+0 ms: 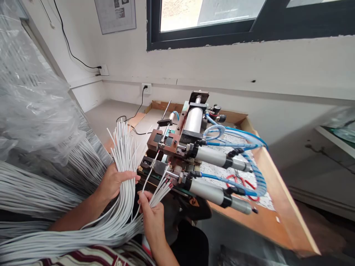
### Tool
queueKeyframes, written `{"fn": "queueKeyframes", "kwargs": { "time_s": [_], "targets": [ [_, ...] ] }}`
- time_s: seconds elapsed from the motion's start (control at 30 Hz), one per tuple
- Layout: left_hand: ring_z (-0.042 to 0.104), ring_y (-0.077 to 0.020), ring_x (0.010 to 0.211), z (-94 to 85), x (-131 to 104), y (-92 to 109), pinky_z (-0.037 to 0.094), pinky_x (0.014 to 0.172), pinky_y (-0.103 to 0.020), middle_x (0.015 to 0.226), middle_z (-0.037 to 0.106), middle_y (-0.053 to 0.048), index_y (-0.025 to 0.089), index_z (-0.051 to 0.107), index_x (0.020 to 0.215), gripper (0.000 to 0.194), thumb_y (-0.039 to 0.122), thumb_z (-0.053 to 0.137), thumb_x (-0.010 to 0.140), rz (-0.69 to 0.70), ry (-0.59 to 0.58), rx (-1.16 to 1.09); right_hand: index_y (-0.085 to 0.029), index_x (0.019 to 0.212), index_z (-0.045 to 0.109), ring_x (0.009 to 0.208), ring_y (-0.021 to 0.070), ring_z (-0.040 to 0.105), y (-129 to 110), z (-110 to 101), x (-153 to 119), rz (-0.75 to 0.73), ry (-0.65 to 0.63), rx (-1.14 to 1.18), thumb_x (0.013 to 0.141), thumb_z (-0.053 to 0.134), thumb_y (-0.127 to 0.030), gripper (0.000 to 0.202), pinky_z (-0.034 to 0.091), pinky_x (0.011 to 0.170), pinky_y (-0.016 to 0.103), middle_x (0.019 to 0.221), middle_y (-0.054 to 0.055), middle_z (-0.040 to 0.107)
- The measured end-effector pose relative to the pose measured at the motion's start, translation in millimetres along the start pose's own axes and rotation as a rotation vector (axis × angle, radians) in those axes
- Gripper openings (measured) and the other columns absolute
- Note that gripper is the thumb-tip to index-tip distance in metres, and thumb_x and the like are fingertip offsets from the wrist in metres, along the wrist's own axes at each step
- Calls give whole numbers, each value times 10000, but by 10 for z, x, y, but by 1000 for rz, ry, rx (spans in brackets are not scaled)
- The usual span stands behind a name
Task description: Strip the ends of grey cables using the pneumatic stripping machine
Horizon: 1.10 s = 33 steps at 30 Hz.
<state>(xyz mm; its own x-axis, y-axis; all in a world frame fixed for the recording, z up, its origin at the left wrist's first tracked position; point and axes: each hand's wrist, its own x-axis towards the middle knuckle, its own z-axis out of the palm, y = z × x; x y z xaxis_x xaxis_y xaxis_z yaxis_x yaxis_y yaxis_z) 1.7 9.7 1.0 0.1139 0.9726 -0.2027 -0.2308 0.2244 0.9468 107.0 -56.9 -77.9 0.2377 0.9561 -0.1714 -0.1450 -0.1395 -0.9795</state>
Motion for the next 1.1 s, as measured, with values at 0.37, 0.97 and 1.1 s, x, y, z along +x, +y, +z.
{"fn": "queueKeyframes", "kwargs": {
  "time_s": [0.37,0.97,1.1],
  "targets": [
    [598,-152,565,-15,13,-37,483,538,-254,604,630,-2,120,625,703,216,123,720,509,22,4,-10,-201,763,680,721,233,568,437,-113,137,-81,16,-395,678,623,-407,230,401,636,319,744,84,643],
    [556,-132,586,-9,117,-21,457,585,-250,637,613,8,130,622,733,224,129,724,533,161,-27,116,-158,633,644,477,84,393,-208,28,189,74,21,508,645,690,-383,230,307,467,212,535,-19,518],
    [538,-130,597,3,129,-15,447,595,-251,646,606,17,134,626,739,246,121,726,515,202,-24,160,-162,616,631,474,79,387,-255,30,218,129,37,582,624,705,-380,230,308,460,206,535,-24,498]
  ]
}}
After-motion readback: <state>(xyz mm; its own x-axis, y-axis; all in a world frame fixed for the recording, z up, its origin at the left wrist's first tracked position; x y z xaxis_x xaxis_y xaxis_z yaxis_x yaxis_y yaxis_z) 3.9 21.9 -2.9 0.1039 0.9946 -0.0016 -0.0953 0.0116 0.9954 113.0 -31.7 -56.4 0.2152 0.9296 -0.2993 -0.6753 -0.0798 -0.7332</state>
